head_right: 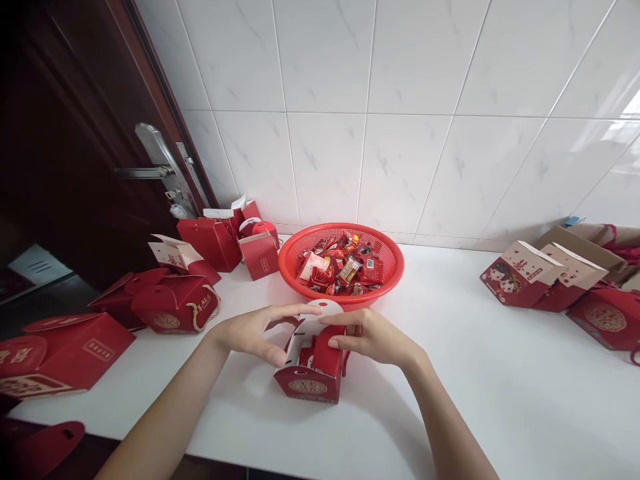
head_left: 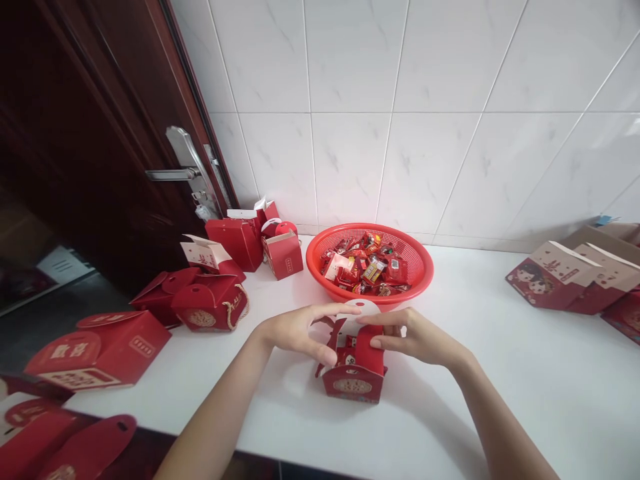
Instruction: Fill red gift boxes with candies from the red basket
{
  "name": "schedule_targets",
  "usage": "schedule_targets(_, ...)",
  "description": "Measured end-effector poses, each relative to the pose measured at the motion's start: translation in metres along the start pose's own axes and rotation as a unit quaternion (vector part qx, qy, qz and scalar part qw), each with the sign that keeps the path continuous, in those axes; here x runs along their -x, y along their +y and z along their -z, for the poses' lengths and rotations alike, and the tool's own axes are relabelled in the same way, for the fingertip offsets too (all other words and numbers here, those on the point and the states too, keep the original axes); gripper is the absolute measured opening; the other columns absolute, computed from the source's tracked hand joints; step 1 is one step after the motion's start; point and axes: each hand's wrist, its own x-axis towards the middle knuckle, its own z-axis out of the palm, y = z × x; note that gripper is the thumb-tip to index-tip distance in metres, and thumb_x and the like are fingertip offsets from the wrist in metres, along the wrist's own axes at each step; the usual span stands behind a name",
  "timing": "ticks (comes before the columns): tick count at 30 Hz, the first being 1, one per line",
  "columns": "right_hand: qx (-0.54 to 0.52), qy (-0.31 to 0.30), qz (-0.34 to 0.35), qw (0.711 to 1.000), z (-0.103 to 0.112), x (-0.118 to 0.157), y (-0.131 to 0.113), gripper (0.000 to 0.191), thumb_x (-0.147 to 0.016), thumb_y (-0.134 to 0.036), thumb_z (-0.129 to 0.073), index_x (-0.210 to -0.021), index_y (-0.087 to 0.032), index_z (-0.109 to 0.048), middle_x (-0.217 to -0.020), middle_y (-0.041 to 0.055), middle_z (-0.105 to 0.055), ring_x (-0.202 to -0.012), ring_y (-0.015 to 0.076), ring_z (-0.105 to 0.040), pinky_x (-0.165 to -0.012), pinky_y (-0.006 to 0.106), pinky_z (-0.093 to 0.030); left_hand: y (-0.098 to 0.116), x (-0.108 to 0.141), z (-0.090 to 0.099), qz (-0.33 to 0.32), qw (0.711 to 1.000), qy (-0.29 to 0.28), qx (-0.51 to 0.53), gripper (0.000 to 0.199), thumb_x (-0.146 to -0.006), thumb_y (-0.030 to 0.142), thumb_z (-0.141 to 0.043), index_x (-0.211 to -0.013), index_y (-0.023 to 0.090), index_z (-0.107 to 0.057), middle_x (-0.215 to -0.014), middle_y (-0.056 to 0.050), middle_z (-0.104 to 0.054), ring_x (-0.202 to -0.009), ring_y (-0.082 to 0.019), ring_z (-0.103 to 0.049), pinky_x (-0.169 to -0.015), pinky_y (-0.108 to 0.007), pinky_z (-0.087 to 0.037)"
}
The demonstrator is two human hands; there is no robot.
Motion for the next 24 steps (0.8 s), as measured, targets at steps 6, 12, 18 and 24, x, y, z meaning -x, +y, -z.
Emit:
schedule_targets(6, 0.078, 0.052, 0.008, 0.996, -0.002, -0.001, 0.005, 0.031, -0.092, -0.037, -0.067, -0.119, -0.024, -0.072, -0.080, 0.0018, -0.071, -0.067, 0.0155, -0.058, -0.067, 0.029, -0.051, -0.003, -0.011, -0.016, -0.011, 0.997, 0.072, -0.019, 0.085, -0.074, 0.042, -0.084, -0.150, 0.029, -0.048, -0.159, -0.009, -0.045, -0.149, -0.034, -0.037, -0.120, -0.047, -0.035)
schedule_targets(12, 0.158, 0.146, 0.020, 0.976, -0.010, -0.003, 0.010, 0.037, -0.082, -0.035, -0.076, -0.113, -0.022, -0.061, -0.077, -0.0013, -0.060, -0.063, 0.0146, -0.056, -0.060, 0.027, -0.048, -0.002, -0.010, -0.024, 0.002, 0.986, 0.147, -0.079, 0.103, -0.074, 0.039, -0.084, -0.159, 0.033, -0.028, -0.166, -0.007, -0.032, -0.151, -0.031, -0.033, -0.121, -0.047, -0.034)
schedule_targets(18, 0.253, 0.179, 0.079, 0.947, -0.018, -0.005, 0.013, 0.052, -0.090, -0.037, -0.069, -0.137, -0.023, -0.053, -0.090, 0.0040, -0.068, -0.066, 0.0150, -0.057, -0.059, 0.027, -0.046, -0.019, -0.012, -0.032, -0.015, 0.973, 0.223, -0.058, 0.086, -0.083, 0.053, -0.074, -0.156, 0.028, -0.035, -0.137, -0.011, -0.063, -0.127, -0.032, -0.059, -0.110, -0.048, -0.045)
schedule_targets(24, 0.258, 0.203, 0.167, 0.930, -0.020, -0.006, 0.022, 0.022, -0.096, -0.037, -0.061, -0.104, -0.018, -0.071, -0.081, 0.0047, -0.061, -0.063, 0.0133, -0.054, -0.054, 0.026, -0.045, -0.027, 0.011, -0.048, -0.075, 0.975, 0.211, -0.007, 0.104, -0.064, 0.072, -0.079, -0.149, 0.023, -0.044, -0.146, -0.016, -0.053, -0.135, -0.037, -0.050, -0.114, -0.050, -0.041)
